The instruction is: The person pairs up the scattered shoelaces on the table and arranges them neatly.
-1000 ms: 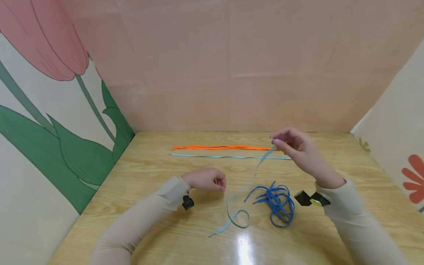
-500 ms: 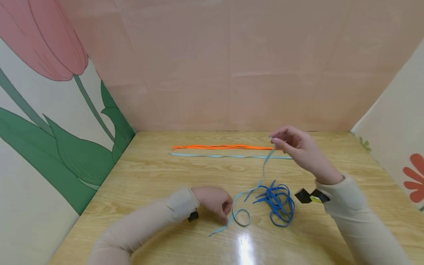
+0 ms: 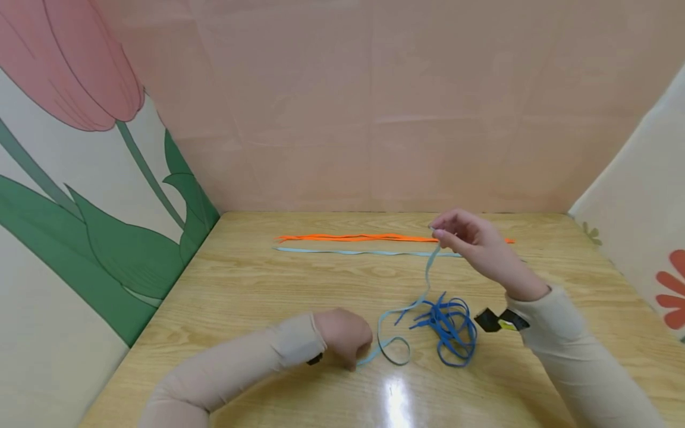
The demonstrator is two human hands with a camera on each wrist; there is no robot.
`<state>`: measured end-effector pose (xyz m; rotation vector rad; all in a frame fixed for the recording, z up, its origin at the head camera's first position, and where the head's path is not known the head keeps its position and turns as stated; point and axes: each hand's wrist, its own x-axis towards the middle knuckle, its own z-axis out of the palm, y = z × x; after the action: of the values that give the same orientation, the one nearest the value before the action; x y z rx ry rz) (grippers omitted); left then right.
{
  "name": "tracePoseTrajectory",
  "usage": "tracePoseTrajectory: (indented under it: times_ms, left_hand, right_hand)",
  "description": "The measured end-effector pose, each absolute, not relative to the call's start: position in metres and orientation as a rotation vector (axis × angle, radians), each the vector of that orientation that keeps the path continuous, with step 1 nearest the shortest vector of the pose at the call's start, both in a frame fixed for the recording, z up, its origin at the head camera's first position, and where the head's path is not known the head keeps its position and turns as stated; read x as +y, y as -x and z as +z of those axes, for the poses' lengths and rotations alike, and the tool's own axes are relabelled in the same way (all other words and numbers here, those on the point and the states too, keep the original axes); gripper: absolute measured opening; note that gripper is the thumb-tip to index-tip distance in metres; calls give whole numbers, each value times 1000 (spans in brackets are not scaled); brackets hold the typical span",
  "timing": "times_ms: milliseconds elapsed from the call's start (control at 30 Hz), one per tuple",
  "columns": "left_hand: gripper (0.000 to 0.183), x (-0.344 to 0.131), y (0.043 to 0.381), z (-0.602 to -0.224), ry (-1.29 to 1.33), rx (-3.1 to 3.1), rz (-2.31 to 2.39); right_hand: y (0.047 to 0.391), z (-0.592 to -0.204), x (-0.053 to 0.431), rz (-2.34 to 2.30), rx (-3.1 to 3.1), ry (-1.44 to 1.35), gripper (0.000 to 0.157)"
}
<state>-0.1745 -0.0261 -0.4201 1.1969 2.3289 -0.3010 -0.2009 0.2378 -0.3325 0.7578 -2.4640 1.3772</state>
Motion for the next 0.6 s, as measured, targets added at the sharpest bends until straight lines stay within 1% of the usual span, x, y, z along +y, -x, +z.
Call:
tracePoseTrajectory:
  times_ms: [133,333,500,600]
  left_hand:
    - [23,-29,179,-420,-1194,2280,-201]
    - [23,-34,191,-419,-1264,2210,-110]
    - [20,-43,209,-416,-1284,2189,74]
    - [13,-52,224,-408,-1281,2187,254]
  right_hand:
    - [200,-334,238,1363,-2480,-743,14]
    - [201,-335,238,1360,-2487,-738,15]
    - [202,-334,240,1390,-2459,-744,15]
    - [204,-333,245,1459,-2392,-754,19]
